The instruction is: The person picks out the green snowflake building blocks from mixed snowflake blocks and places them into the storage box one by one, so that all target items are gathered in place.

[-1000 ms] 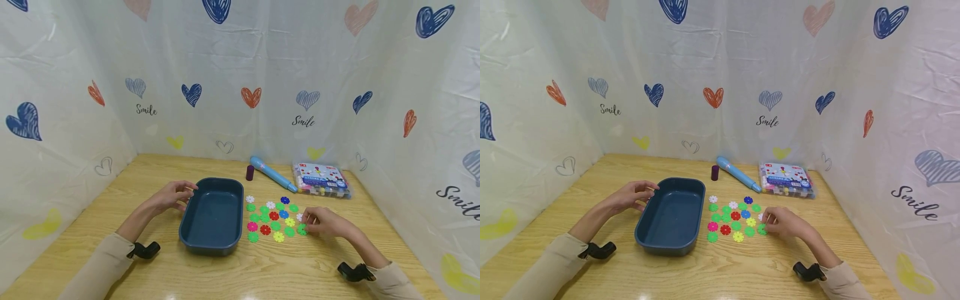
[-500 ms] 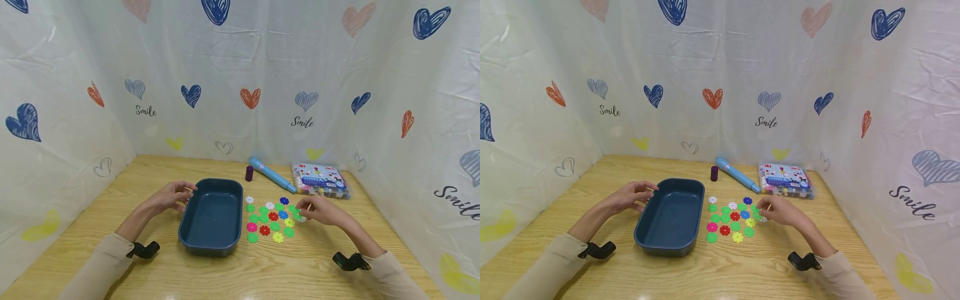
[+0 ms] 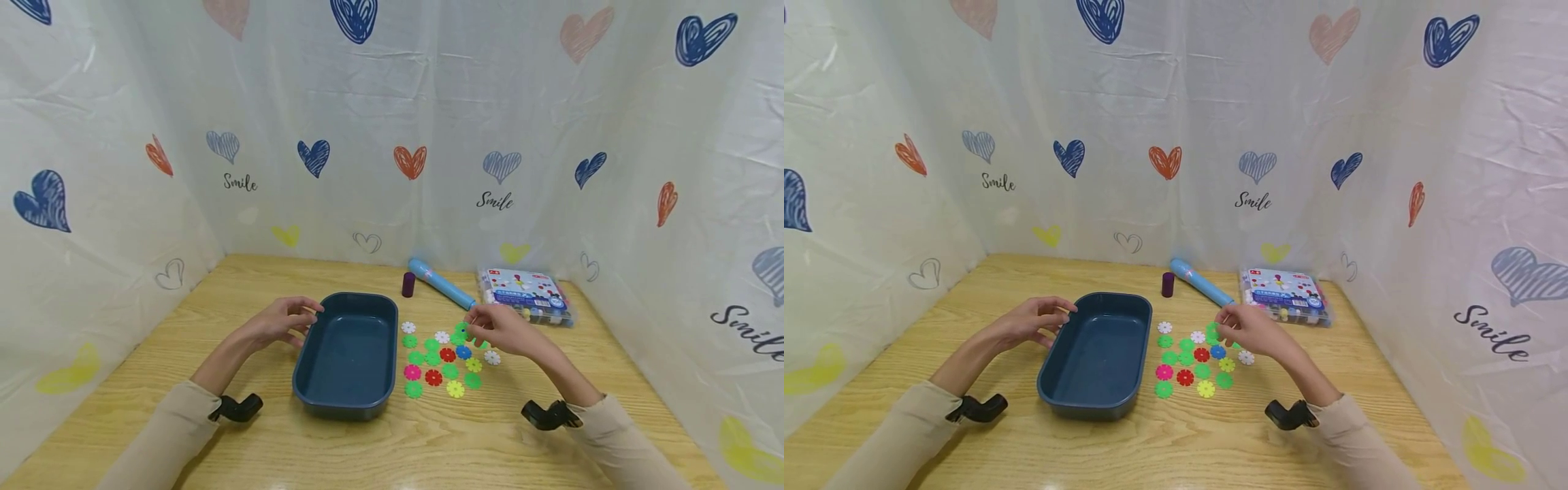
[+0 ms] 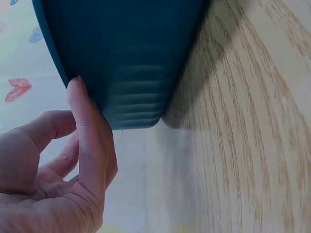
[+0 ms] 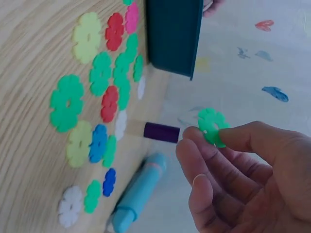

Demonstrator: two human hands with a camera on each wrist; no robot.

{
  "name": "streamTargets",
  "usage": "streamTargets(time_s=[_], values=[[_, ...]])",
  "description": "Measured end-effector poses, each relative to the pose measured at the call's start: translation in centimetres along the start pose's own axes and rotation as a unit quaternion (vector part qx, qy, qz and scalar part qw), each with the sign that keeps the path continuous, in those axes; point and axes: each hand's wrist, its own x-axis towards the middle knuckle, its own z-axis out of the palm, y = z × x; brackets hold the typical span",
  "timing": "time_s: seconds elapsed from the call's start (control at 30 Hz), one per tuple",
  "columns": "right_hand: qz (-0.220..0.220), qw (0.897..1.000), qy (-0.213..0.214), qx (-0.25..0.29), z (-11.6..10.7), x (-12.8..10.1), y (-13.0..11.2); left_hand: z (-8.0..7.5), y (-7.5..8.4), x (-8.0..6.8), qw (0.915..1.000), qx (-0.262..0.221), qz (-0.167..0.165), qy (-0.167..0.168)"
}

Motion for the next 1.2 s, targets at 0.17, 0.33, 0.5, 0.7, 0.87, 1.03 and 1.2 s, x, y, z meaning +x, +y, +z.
streamTargets(time_s=[0.17, 0.33, 0.5, 0.7, 0.87, 1.03, 1.2], values=[[0.005, 1.0, 0.006, -0.004, 0.4, 1.0, -1.2, 0.1, -0.1, 0.1, 1.0, 0.001, -0.001, 0.001], [-0.005, 1.0, 0.011, -0.008, 0.9, 1.9, -1.8, 0.1, -0.3, 0.2, 1.0, 0.002, -0.008, 0.004], [-0.015, 1.0, 0.008, -0.004, 1.4, 2.8, -2.5, 0.2, -0.5, 0.4, 0.9997, 0.0, -0.02, 0.013], [-0.029, 0.999, 0.01, -0.018, 1.9, 3.9, -3.7, 0.1, -0.3, 0.4, 0.9997, -0.001, -0.02, 0.012], [-0.047, 0.999, 0.013, -0.02, 2.5, 4.8, -4.4, 0.1, 0.0, 0.3, 0.9998, -0.009, -0.016, 0.007], [-0.066, 0.998, 0.008, -0.013, 3.2, 5.8, -5.1, 0.2, -0.1, 0.4, 0.9997, -0.015, -0.019, 0.005], [-0.067, 0.998, 0.003, -0.009, 4.0, 6.9, -5.6, 0.3, -0.2, 0.6, 0.9993, -0.023, -0.03, 0.009]])
